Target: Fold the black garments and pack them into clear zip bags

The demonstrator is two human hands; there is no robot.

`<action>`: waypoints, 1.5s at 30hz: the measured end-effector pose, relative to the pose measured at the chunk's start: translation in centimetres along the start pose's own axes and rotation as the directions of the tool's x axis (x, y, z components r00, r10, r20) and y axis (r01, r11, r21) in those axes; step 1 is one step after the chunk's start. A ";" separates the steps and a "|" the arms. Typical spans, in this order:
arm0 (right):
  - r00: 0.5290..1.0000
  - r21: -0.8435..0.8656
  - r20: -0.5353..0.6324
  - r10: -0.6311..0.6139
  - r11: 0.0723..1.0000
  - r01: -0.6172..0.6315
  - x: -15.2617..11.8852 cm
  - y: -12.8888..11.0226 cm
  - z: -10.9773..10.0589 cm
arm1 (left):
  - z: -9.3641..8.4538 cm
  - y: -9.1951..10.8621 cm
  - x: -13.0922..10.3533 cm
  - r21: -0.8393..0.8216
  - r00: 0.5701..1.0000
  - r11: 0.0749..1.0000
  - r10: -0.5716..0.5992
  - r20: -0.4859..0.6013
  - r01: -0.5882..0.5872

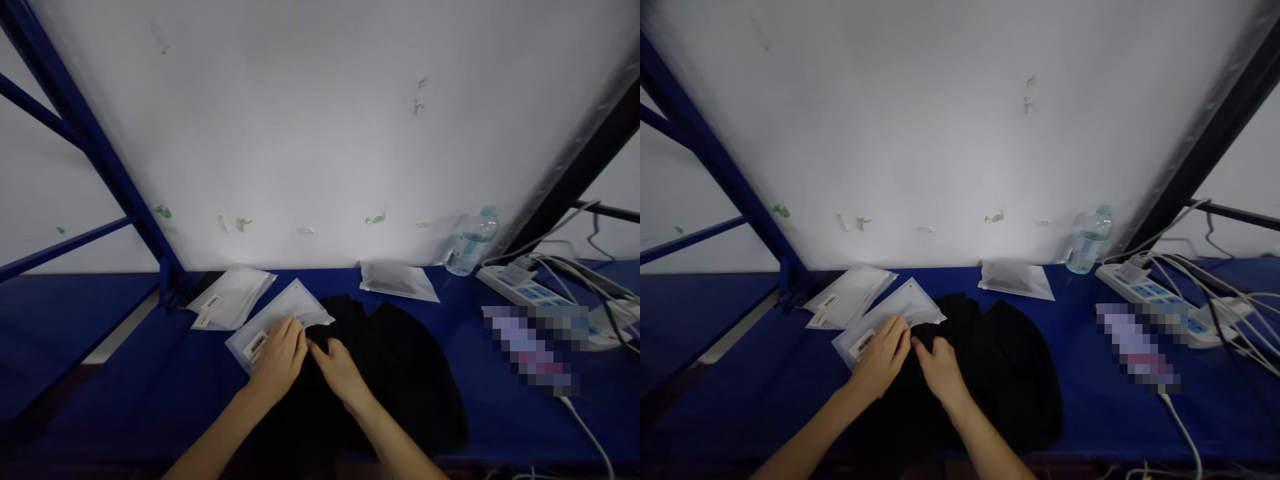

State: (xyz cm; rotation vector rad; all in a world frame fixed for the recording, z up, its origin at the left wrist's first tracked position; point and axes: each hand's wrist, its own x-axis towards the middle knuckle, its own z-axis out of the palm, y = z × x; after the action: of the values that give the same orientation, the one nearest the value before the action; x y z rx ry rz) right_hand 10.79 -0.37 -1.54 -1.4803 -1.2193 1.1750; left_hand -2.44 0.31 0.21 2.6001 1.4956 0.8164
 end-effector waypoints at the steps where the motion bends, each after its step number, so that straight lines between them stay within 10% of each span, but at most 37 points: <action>1: 0.999 -0.008 -0.013 -0.034 0.999 0.034 0.1 0.1 0.3 | -0.1 0.1 0.0 0.022 1.000 1.000 0.016 0.018 -0.016; 9: 0.978 0.321 0.073 0.196 0.924 -0.209 0.8 1.0 1.7 | -0.5 -0.1 -0.4 0.072 0.996 0.997 0.029 0.086 -0.035; 20: 0.976 0.682 0.213 -0.038 0.721 -0.121 0.2 0.9 1.6 | -1.2 -1.4 -2.9 -0.074 0.993 0.996 0.058 0.104 -0.050; 26: 0.959 0.035 0.246 -0.144 0.990 0.140 -0.5 1.2 -4.0 | -0.9 -4.8 -7.1 -0.133 0.983 0.986 -0.080 0.166 0.103; 32: 0.818 -0.591 0.176 -0.548 0.606 0.533 1.4 1.5 -8.0 | -2.0 -5.3 -7.2 -0.136 0.968 0.990 -0.012 0.251 0.047; 39: 0.741 -0.596 0.255 -0.621 0.503 0.626 2.1 1.6 -7.4 | -3.2 -5.9 -6.2 0.048 0.952 0.981 0.167 0.258 -0.186; 45: 0.737 -0.394 0.116 -0.666 0.650 0.650 0.8 0.1 -7.4 | -4.0 -2.1 -3.0 0.203 0.966 0.960 0.221 -0.131 -0.192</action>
State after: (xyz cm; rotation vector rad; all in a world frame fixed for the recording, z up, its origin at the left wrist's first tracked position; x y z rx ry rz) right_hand 18.11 0.08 -0.37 -1.1420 -1.8547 0.3907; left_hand -7.07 -1.89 1.83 2.9363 1.4161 0.9562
